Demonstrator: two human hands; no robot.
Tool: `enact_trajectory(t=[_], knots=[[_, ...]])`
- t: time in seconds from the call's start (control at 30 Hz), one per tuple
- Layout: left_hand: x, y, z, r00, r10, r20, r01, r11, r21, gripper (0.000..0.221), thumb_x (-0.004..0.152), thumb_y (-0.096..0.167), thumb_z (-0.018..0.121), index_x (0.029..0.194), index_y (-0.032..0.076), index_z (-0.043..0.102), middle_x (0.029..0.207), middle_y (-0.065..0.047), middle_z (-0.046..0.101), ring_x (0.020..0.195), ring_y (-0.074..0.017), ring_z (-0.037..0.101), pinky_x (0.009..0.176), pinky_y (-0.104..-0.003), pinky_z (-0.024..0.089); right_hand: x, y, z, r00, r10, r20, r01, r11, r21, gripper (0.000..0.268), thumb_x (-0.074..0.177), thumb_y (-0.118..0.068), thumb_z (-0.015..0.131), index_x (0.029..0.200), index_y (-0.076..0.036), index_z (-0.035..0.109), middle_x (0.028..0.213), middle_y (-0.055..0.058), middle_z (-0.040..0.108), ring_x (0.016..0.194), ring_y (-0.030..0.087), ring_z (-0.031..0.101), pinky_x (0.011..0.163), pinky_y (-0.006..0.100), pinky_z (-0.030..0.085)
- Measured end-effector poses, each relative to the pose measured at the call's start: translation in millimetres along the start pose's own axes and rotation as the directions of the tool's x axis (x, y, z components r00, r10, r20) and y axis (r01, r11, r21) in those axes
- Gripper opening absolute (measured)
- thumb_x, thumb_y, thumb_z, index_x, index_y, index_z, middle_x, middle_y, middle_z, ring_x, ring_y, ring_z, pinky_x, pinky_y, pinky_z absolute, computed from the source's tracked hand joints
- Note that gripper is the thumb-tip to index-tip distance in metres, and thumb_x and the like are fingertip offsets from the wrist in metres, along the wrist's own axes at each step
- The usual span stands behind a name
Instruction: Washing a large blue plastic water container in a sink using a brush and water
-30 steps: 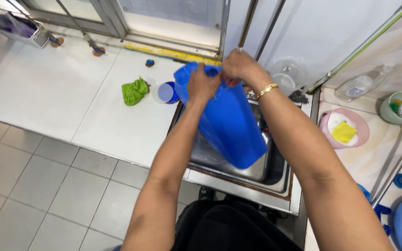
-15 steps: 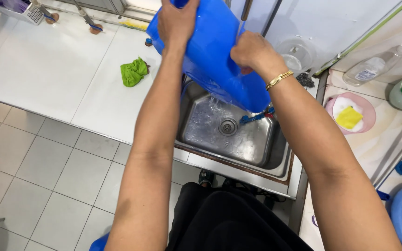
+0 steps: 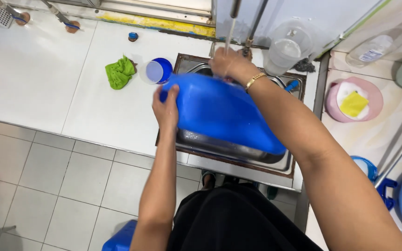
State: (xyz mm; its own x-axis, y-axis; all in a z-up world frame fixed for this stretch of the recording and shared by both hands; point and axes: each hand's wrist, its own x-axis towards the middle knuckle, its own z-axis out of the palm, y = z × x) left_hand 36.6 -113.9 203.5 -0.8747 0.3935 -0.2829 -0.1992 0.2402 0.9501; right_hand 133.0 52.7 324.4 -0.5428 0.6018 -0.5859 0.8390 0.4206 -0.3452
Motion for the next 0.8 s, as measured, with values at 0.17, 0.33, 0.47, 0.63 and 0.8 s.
enact_trajectory(t=[0.17, 0.33, 0.47, 0.63, 0.8], knots=[[-21.6, -26.4, -25.0, 0.985, -0.171, 0.035, 0.172, 0.985, -0.02, 0.087, 0.082, 0.059, 0.077, 0.15, 0.01, 0.051, 0.145, -0.028, 0.051, 0.138, -0.0459, 0.049, 0.111, -0.054, 0.044, 211.8, 127.6, 89.7, 0.978, -0.2, -0.057, 0.175, 0.938, -0.3, 0.05, 0.093, -0.03, 0.05, 0.111, 0.009, 0.075, 0.116, 0.03, 0.073, 0.117, 0.046, 0.066, 0.101, 0.056, 0.052], [12.6, -75.7, -45.4, 0.958, -0.287, 0.028, 0.288, 0.951, -0.114, 0.087, 0.084, 0.057, 0.074, 0.151, 0.008, 0.05, 0.148, -0.031, 0.047, 0.14, -0.0474, 0.045, 0.111, -0.055, 0.043, 246.0, 123.5, 77.1, 0.98, -0.177, -0.095, 0.096, 0.83, -0.55, 0.048, 0.089, -0.021, 0.055, 0.129, 0.002, 0.071, 0.127, 0.023, 0.073, 0.112, 0.04, 0.073, 0.092, 0.053, 0.059], [20.7, -90.9, -54.7, 0.909, -0.404, 0.101, 0.416, 0.89, -0.187, 0.092, 0.082, 0.058, 0.074, 0.155, 0.009, 0.045, 0.149, -0.031, 0.044, 0.138, -0.0457, 0.046, 0.109, -0.055, 0.044, 341.1, 194.8, 120.5, 0.992, 0.034, -0.119, -0.088, 0.87, -0.486, 0.066, 0.087, -0.022, 0.058, 0.15, -0.004, 0.049, 0.142, 0.022, 0.058, 0.118, 0.052, 0.064, 0.093, 0.067, 0.052], [54.4, -191.4, -54.3, 0.881, -0.438, 0.179, 0.472, 0.844, -0.254, 0.088, 0.082, 0.058, 0.077, 0.149, 0.007, 0.052, 0.141, -0.032, 0.049, 0.13, -0.0462, 0.051, 0.102, -0.055, 0.05, 344.5, 201.4, 103.1, 0.999, -0.04, -0.004, 0.033, 0.854, -0.52, 0.073, 0.079, -0.032, 0.071, 0.147, -0.01, 0.058, 0.149, 0.026, 0.054, 0.122, 0.053, 0.063, 0.1, 0.063, 0.051], [73.4, -272.4, -42.2, 0.822, -0.491, 0.289, 0.567, 0.753, -0.333, 0.071, 0.086, 0.054, 0.078, 0.136, 0.007, 0.057, 0.12, -0.019, 0.054, 0.108, -0.0371, 0.055, 0.085, -0.047, 0.054, 224.3, 142.4, 33.0, 0.982, -0.186, 0.033, 0.188, 0.979, -0.084, 0.085, 0.086, -0.027, 0.075, 0.155, 0.006, 0.039, 0.151, 0.043, 0.04, 0.139, 0.058, 0.042, 0.117, 0.063, 0.034]])
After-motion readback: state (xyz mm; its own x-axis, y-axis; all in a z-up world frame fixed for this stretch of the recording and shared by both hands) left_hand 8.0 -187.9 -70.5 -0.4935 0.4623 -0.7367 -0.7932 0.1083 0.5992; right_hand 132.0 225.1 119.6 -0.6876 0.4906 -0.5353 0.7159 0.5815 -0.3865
